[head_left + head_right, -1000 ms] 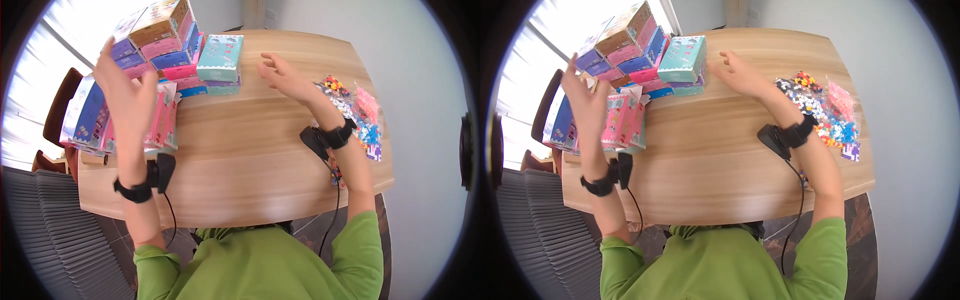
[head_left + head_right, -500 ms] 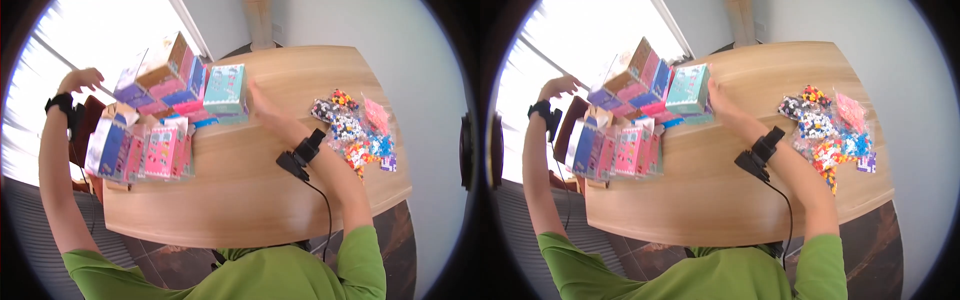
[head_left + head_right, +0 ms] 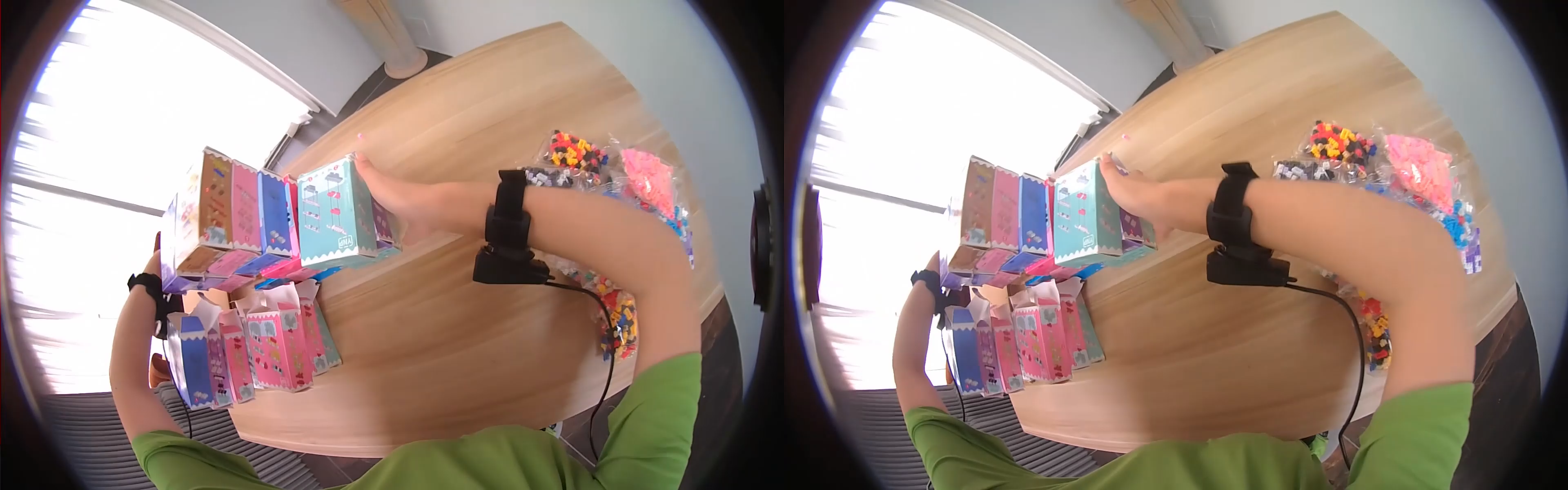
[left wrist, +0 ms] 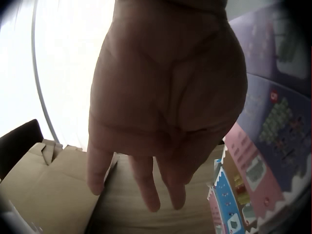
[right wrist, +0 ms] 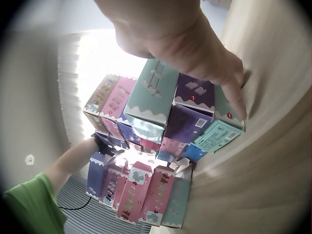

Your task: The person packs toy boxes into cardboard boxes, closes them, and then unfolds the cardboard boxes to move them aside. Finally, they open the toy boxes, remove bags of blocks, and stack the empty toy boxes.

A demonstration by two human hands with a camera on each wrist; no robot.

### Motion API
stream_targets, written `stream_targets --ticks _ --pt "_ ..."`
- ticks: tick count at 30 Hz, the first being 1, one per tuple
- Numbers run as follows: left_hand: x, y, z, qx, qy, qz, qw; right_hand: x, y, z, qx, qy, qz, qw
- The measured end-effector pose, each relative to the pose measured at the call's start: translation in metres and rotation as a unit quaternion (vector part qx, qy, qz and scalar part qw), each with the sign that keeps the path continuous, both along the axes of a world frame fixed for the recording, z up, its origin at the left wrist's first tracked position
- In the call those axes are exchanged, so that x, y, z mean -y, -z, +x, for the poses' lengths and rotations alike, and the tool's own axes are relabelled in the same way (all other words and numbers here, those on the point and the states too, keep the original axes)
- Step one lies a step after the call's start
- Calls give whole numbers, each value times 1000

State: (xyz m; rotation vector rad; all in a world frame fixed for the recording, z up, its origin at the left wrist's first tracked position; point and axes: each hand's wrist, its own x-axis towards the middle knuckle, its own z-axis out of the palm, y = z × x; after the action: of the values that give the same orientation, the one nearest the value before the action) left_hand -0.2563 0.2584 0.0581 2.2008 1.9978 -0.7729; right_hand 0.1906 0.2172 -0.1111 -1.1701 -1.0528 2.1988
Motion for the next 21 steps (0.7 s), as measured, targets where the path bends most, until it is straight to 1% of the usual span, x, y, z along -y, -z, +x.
stream_targets --ticks 2,5,8,11,17,20,21 --pt "-8 4 6 -4 -34 -39 999 -5 -7 1 -9 -32 -30 999" --pt "-17 8 9 8 -50 -61 997 -9 -2 -1 -23 -51 -29 998" --pt "-25 10 16 12 -57 -79 995 -10 -7 -7 18 -27 -50 998" --pt "-30 12 16 18 -63 -91 994 -9 -13 -8 29 -8 -46 999" --pt "-34 16 23 26 -62 -106 992 -10 -8 -11 33 1 -36 999" --pt "-36 20 25 35 -60 -114 991 -11 -9 -10 55 36 -32 997" --pt "-36 21 25 38 -57 -119 990 -11 -7 -8 47 36 -31 998"
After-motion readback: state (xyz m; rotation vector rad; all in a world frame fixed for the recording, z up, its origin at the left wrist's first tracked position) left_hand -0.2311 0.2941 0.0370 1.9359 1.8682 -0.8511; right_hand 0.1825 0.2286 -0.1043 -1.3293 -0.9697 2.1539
